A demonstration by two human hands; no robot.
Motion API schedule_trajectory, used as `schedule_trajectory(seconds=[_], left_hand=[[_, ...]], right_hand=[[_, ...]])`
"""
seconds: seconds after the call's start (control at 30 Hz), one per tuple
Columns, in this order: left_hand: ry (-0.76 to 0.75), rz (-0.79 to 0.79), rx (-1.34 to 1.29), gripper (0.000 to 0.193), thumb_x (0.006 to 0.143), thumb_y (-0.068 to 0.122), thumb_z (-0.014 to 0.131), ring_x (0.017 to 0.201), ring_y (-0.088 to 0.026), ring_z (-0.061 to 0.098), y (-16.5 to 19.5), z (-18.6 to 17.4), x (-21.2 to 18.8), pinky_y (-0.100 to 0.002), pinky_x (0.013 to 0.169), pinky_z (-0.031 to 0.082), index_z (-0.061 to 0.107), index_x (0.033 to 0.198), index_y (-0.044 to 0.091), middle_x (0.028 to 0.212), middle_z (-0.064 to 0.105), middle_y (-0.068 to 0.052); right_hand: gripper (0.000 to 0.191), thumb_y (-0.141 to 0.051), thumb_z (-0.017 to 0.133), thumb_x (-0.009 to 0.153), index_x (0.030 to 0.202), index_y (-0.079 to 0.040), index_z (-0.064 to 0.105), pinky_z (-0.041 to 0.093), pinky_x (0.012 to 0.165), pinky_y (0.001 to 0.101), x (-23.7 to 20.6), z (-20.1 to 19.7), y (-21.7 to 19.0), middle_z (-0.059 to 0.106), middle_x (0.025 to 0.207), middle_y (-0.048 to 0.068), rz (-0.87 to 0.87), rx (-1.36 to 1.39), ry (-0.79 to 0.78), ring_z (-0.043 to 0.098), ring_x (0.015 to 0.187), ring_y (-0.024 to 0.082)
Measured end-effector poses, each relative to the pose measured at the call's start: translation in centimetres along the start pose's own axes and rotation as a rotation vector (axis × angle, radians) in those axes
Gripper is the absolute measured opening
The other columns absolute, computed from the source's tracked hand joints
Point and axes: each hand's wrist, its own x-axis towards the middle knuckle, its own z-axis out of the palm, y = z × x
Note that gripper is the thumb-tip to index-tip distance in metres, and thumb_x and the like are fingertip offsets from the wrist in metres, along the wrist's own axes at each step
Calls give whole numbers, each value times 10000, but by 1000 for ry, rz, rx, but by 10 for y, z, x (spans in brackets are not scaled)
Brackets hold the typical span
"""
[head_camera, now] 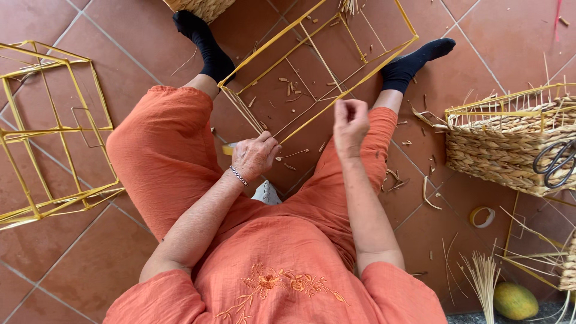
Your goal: The person sits on the tiled floor assembling bamboo basket frames. They hold a rectangular bamboo frame across their lap, fit and press thin bamboo strips along the frame edges, and use adhesive tape to secure the strips in place, working on one frame at a time.
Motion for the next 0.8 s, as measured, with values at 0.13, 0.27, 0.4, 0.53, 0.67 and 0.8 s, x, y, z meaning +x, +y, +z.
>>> schedule_trajectory(seconds=[0.13, 0.27, 0.4, 0.53, 0.67, 0.8], left_hand=[[-50, -5, 32, 177, 945, 298, 699, 726, -243, 717, 0, 0, 1, -404, 604, 577, 711, 882, 133, 937, 671, 6], [-32, 0, 28, 165, 943, 290, 705, 724, -237, 717, 1, -2, 0, -396, 607, 577, 712, 877, 139, 931, 670, 13], [12, 2, 14, 150, 930, 283, 717, 715, -241, 715, 0, -3, 1, -394, 598, 574, 714, 872, 145, 923, 678, 21], [6, 6, 16, 145, 921, 281, 725, 705, -245, 711, -1, -4, 0, -391, 583, 570, 711, 870, 146, 913, 679, 20], [10, 4, 27, 142, 924, 281, 727, 683, -250, 706, -2, -5, -1, -386, 570, 570, 712, 881, 147, 902, 673, 14], [24, 13, 28, 137, 926, 273, 723, 686, -251, 707, 0, -8, 0, -380, 574, 572, 702, 877, 147, 910, 671, 15]], right_hand=[[247, -259, 737, 984, 991, -20, 674, 556, 613, 312, 16, -3, 18, 717, 857, 94, 492, 284, -184, 661, 715, 184], [258, -229, 675, 980, 1104, -5, 702, 595, 760, 352, 26, 9, 17, 782, 981, 130, 625, 720, -291, 724, 844, 215], [292, -236, 602, 937, 1137, -44, 696, 610, 878, 419, 25, 11, 11, 785, 1012, 96, 806, 1224, -329, 757, 911, 222], [219, -204, 689, 1005, 1147, -40, 710, 618, 898, 436, 20, 14, 15, 748, 985, 77, 620, 1206, -335, 732, 915, 220], [204, -220, 724, 978, 1046, -28, 715, 640, 822, 417, 18, 20, 13, 753, 938, 104, 577, 1109, -229, 738, 868, 225], [236, -268, 735, 968, 941, -39, 686, 628, 647, 325, 17, 16, 10, 755, 885, 80, 468, 716, -180, 732, 759, 161]])
